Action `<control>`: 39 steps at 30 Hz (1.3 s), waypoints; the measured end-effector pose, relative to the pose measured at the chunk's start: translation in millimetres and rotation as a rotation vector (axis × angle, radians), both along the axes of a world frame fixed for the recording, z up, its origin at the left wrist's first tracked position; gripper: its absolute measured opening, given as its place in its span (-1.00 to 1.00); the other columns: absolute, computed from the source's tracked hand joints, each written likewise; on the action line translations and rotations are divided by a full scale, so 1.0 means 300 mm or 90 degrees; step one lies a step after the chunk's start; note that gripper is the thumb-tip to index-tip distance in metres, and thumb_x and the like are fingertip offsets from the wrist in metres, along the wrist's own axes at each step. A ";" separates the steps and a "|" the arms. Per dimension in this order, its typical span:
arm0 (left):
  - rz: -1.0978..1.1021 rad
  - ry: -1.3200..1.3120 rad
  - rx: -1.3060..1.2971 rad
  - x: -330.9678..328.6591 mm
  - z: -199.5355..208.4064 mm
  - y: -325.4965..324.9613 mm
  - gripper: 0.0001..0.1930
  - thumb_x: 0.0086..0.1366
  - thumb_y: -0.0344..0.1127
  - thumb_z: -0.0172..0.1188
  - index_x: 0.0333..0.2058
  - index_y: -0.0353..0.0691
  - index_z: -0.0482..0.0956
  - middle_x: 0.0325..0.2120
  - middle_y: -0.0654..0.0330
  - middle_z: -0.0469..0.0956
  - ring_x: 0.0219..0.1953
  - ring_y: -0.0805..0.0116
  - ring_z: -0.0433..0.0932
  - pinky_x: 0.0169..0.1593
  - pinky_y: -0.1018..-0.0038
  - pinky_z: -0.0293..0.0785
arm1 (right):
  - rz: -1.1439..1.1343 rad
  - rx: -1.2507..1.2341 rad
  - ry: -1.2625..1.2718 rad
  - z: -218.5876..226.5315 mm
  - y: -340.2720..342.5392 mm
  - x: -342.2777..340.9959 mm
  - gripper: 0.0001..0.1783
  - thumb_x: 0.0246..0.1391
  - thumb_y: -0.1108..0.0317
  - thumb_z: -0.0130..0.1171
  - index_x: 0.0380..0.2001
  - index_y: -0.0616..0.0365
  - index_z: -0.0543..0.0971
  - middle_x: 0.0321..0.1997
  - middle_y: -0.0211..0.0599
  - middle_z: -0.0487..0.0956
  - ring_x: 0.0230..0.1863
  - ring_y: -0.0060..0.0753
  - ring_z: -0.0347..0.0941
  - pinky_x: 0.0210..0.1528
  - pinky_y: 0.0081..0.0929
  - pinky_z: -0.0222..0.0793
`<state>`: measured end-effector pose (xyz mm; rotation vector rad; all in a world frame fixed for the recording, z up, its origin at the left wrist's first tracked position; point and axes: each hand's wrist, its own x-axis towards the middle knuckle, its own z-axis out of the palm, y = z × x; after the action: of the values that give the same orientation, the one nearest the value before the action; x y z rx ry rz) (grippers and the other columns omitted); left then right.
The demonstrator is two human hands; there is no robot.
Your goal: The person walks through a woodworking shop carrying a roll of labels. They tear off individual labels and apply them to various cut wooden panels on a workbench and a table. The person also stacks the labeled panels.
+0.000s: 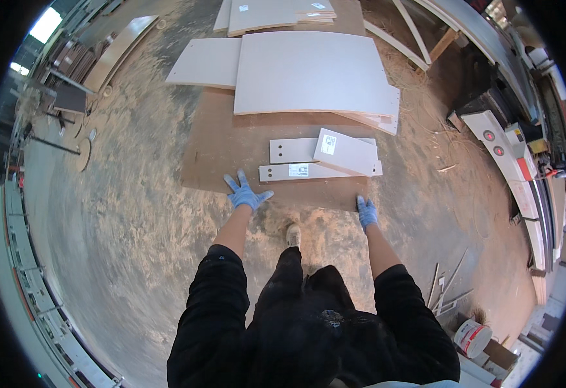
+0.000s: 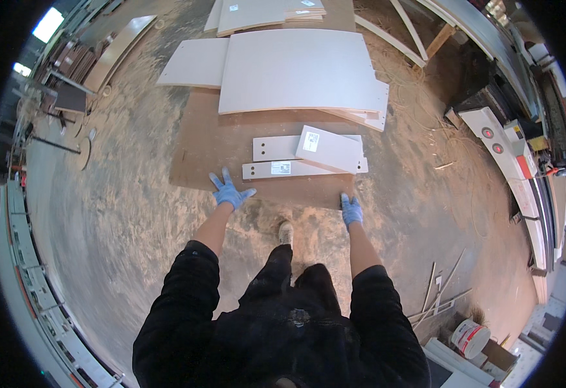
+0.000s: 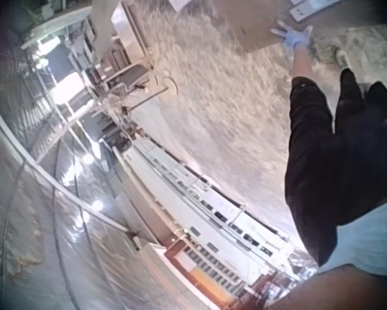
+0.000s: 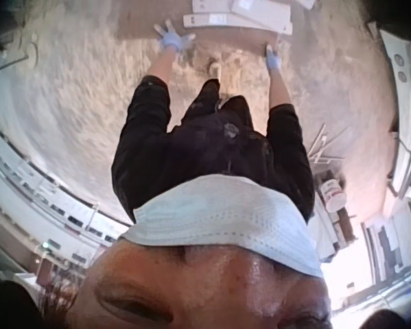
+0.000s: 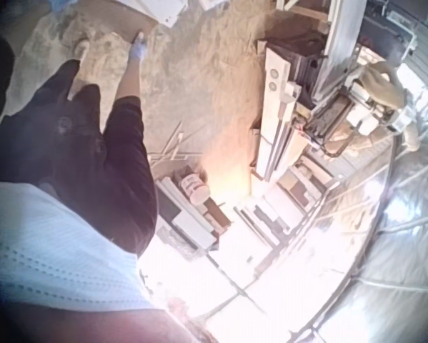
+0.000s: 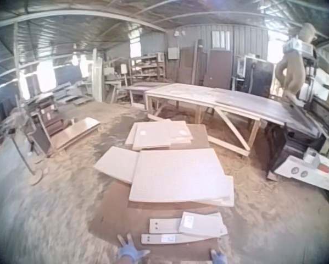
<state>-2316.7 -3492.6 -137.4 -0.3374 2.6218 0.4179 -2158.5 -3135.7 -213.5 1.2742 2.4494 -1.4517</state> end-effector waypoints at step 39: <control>0.126 0.143 0.416 -1.132 -0.125 0.873 -0.20 0.05 -0.19 0.26 0.20 -0.03 -0.01 -0.04 0.02 0.37 -0.02 0.12 0.40 0.00 0.30 0.35 | -0.182 -0.165 0.030 0.276 0.575 -1.296 -0.11 -0.26 0.18 0.38 0.12 0.29 0.20 -0.08 -0.06 0.45 -0.21 -0.31 0.43 -0.20 -0.45 0.40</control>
<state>-2656.3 -3230.8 -174.9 -0.3388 2.4836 1.3983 -2547.4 -2963.2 -130.8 1.5932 2.0775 -1.8109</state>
